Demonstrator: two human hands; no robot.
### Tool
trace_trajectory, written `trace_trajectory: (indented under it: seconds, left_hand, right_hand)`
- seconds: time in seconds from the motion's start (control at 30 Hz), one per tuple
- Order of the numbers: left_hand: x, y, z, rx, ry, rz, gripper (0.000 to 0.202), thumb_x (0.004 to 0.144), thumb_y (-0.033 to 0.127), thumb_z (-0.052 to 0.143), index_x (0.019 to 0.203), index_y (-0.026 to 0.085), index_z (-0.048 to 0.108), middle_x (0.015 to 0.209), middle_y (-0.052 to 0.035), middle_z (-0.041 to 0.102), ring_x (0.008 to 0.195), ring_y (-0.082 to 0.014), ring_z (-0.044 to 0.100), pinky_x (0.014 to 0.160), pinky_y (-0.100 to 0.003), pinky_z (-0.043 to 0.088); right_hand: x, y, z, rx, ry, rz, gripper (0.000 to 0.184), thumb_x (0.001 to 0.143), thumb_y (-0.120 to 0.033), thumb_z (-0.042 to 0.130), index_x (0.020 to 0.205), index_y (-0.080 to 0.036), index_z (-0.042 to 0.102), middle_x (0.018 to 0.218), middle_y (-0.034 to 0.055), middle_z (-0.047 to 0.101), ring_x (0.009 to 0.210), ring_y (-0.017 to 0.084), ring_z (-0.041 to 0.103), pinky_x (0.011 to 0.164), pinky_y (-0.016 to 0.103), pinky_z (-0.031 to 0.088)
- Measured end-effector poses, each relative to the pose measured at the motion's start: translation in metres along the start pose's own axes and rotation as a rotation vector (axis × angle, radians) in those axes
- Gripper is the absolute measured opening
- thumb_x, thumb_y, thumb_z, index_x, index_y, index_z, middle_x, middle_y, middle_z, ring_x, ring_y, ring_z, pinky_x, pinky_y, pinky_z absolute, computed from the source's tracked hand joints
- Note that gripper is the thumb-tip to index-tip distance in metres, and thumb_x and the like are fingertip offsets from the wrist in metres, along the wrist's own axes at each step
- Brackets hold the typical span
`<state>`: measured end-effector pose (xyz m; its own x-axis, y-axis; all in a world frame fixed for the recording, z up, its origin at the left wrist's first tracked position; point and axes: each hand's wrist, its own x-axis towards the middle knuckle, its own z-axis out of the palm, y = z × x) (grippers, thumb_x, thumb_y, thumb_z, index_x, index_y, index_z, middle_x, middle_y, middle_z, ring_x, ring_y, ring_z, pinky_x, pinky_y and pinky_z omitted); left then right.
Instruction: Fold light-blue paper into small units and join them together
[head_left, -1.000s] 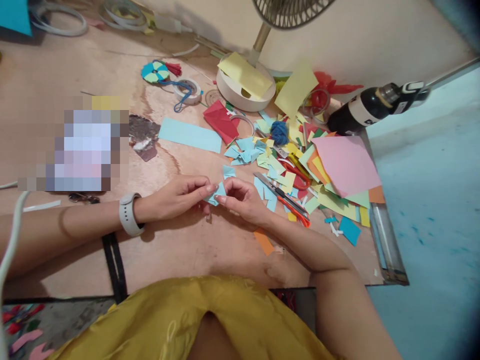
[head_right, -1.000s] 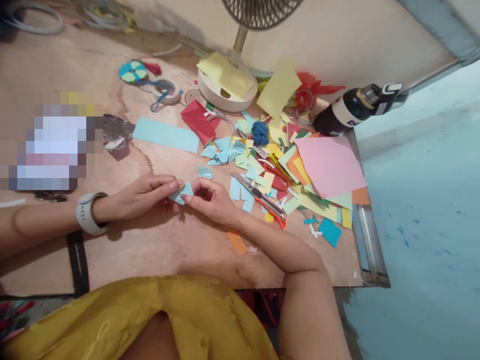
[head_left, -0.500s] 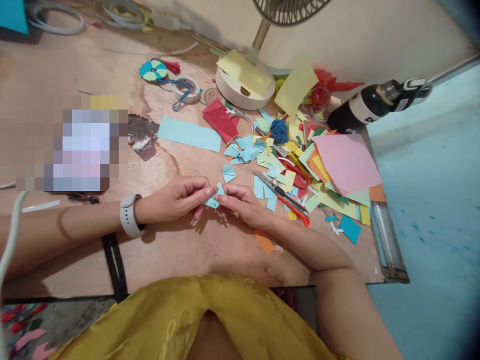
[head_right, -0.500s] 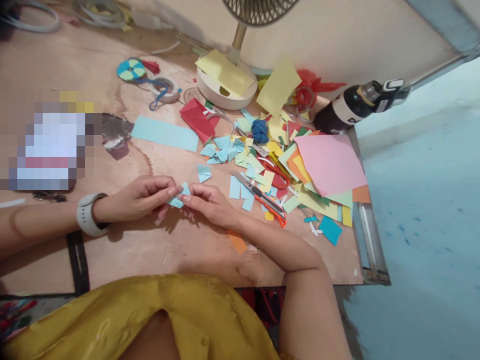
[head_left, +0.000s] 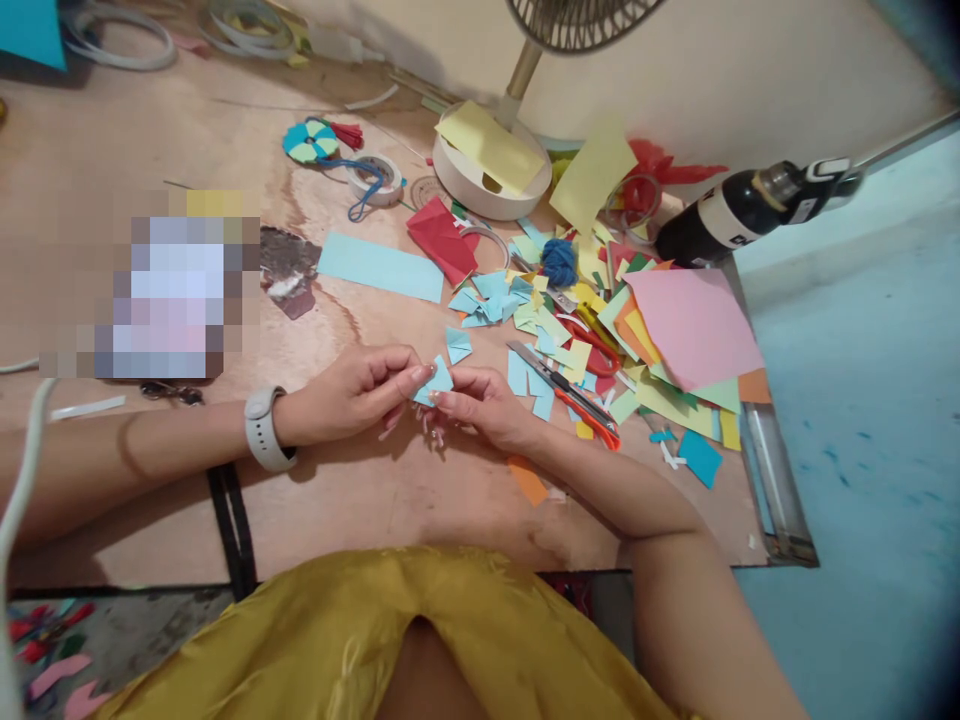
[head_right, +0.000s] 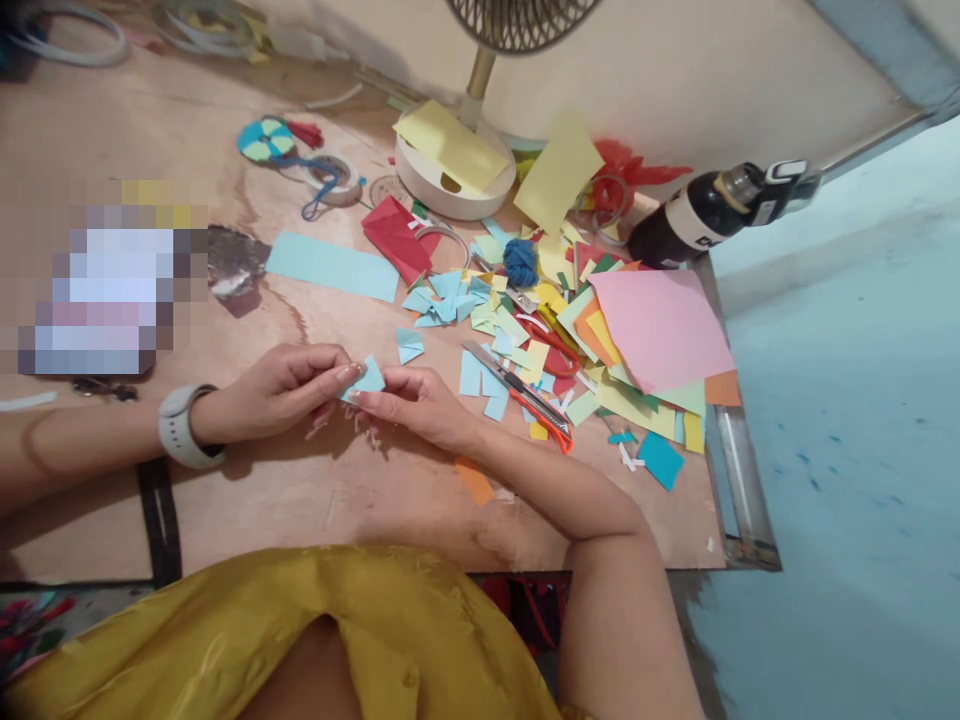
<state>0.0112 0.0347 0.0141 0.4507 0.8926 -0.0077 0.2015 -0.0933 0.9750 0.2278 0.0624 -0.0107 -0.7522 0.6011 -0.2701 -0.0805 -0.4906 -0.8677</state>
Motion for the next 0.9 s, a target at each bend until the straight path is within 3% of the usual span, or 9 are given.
trace_trajectory:
  seconds: [0.37, 0.67, 0.9]
  left_hand:
    - [-0.0002, -0.0004, 0.0019, 0.018, 0.016, 0.019, 0.041, 0.108, 0.039, 0.051, 0.072, 0.02, 0.057, 0.05, 0.0045, 0.058, 0.04, -0.0087, 0.052, 0.044, -0.02, 0.04]
    - [0.0012, -0.0011, 0.0029, 0.166, 0.115, 0.094, 0.041, 0.106, 0.036, 0.051, 0.069, 0.02, 0.058, 0.055, 0.0025, 0.061, 0.05, -0.0109, 0.055, 0.056, -0.024, 0.043]
    - [0.0011, -0.0027, 0.0027, 0.172, 0.135, 0.102, 0.04, 0.107, 0.034, 0.05, 0.07, 0.02, 0.058, 0.055, 0.0035, 0.061, 0.049, -0.0107, 0.055, 0.055, -0.025, 0.043]
  right_hand:
    - [0.0004, -0.0011, 0.0026, -0.039, -0.021, -0.018, 0.04, 0.081, -0.052, 0.088, 0.085, -0.017, 0.068, 0.067, -0.0045, 0.068, 0.053, 0.007, 0.062, 0.053, 0.02, 0.055]
    - [-0.0022, 0.0028, 0.0011, -0.073, 0.067, -0.065, 0.038, 0.085, -0.053, 0.084, 0.086, -0.018, 0.07, 0.072, -0.0012, 0.074, 0.065, 0.01, 0.07, 0.062, 0.022, 0.057]
    - [-0.0008, 0.0023, -0.0005, -0.115, 0.08, -0.078, 0.042, 0.086, -0.054, 0.083, 0.077, -0.018, 0.064, 0.07, -0.0016, 0.071, 0.058, 0.009, 0.067, 0.055, 0.022, 0.055]
